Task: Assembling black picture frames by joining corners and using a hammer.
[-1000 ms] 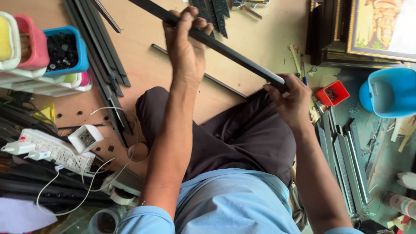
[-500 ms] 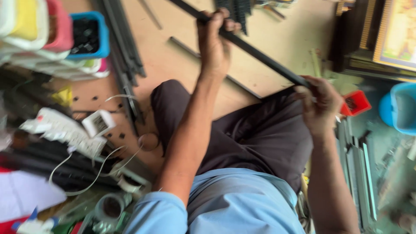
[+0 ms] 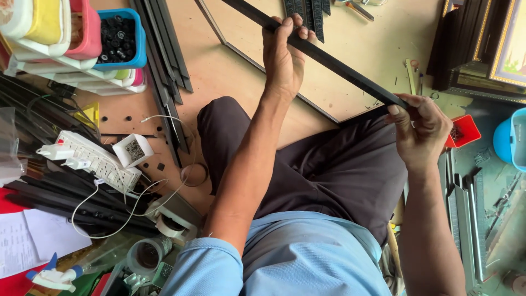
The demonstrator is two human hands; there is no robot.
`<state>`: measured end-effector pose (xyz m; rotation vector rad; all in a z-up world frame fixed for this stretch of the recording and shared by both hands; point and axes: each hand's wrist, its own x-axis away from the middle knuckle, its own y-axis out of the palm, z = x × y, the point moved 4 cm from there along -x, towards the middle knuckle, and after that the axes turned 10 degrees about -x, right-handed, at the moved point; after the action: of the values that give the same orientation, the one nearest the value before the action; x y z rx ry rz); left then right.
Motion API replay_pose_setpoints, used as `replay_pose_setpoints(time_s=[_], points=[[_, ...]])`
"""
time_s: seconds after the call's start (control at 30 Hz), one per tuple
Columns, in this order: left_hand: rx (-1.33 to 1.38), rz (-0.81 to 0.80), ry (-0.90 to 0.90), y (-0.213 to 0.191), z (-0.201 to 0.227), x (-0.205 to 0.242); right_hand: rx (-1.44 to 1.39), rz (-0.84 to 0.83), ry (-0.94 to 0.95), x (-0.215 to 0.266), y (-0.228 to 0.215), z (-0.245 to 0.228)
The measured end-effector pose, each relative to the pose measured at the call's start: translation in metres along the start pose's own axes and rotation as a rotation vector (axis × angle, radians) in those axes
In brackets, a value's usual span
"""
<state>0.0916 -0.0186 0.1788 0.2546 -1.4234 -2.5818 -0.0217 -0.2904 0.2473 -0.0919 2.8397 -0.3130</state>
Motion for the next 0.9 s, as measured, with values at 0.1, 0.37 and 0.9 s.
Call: replay_pose_setpoints(time_s=[0.1,0.37,0.9], points=[[0.001,-0.001,-0.004,0.005,0.003,-0.001,-0.015,0.003,0.008,-0.001,-0.001,0.002],[-0.575,0.273,-0.05,-0.027,-0.009,0.006,-0.038,-0.006,0.037,-0.008,-0.008,0.004],[-1.774,-0.933,0.682,0.131,0.005,0.079,-0.106,-0.061,0.08,-0.01,-0.008,0.011]])
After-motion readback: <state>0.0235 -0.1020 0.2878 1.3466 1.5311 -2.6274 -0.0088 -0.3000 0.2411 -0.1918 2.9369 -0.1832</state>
